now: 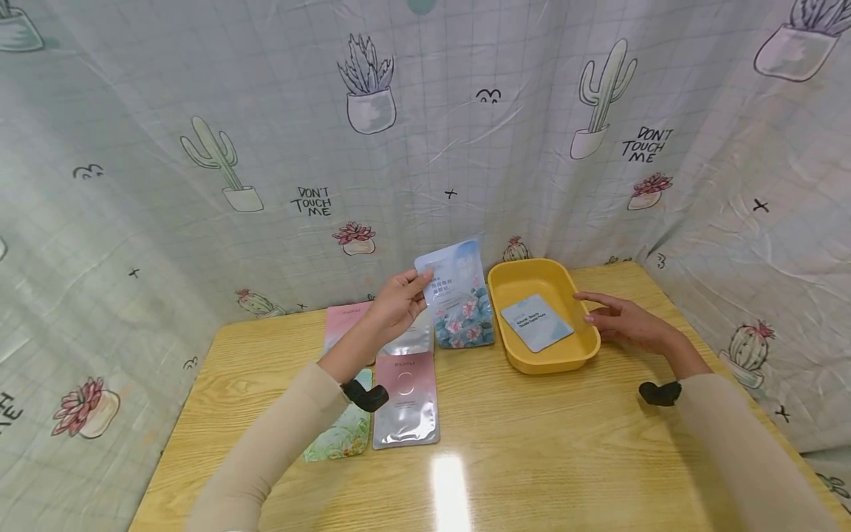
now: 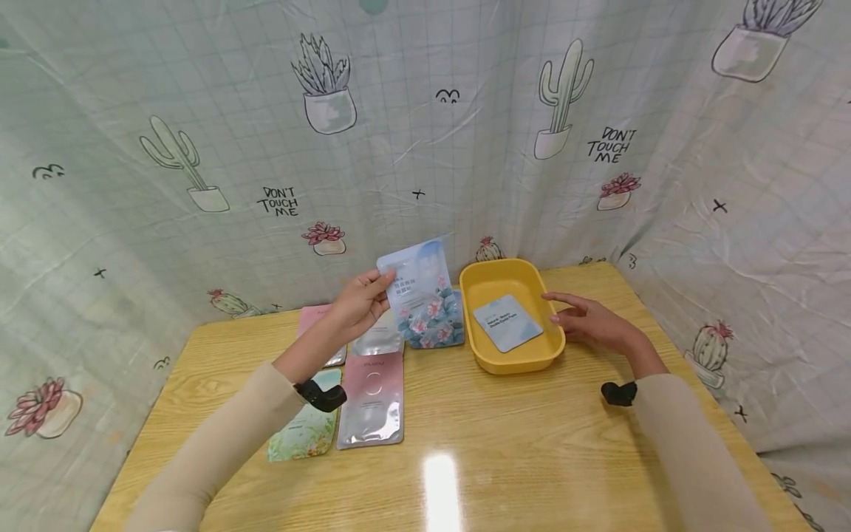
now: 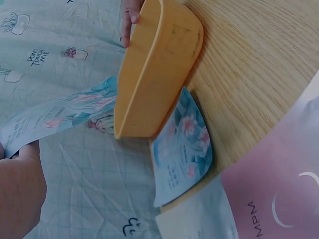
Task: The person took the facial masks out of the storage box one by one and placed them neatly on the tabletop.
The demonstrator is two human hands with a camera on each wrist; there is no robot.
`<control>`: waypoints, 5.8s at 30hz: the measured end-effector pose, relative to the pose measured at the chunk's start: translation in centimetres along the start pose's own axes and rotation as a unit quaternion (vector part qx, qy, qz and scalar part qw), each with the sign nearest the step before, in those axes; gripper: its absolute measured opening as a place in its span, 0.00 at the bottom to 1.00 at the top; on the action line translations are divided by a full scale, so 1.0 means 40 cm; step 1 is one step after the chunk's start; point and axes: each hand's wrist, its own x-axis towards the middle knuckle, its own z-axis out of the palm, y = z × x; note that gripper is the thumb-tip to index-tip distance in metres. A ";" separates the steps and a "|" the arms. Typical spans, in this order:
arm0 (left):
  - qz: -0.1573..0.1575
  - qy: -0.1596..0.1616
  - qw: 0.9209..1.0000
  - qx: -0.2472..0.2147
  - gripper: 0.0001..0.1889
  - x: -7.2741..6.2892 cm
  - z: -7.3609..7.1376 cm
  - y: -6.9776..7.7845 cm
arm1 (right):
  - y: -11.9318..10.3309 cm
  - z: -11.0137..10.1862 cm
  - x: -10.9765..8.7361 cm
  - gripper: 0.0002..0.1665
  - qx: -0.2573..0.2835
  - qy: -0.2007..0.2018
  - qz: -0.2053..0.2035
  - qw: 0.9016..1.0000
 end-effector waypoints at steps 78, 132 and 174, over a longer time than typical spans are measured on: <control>-0.121 0.065 0.960 0.245 0.12 -0.049 -0.079 -0.287 | -0.006 0.005 -0.007 0.39 0.033 -0.021 0.008 0.999; 0.093 -0.061 0.862 0.494 0.06 -0.021 -0.155 -0.276 | -0.002 0.004 -0.006 0.40 0.050 -0.025 0.003 0.998; 0.158 -0.092 0.860 0.477 0.11 0.079 0.000 -0.149 | 0.010 -0.001 -0.005 0.39 0.068 -0.036 -0.006 0.997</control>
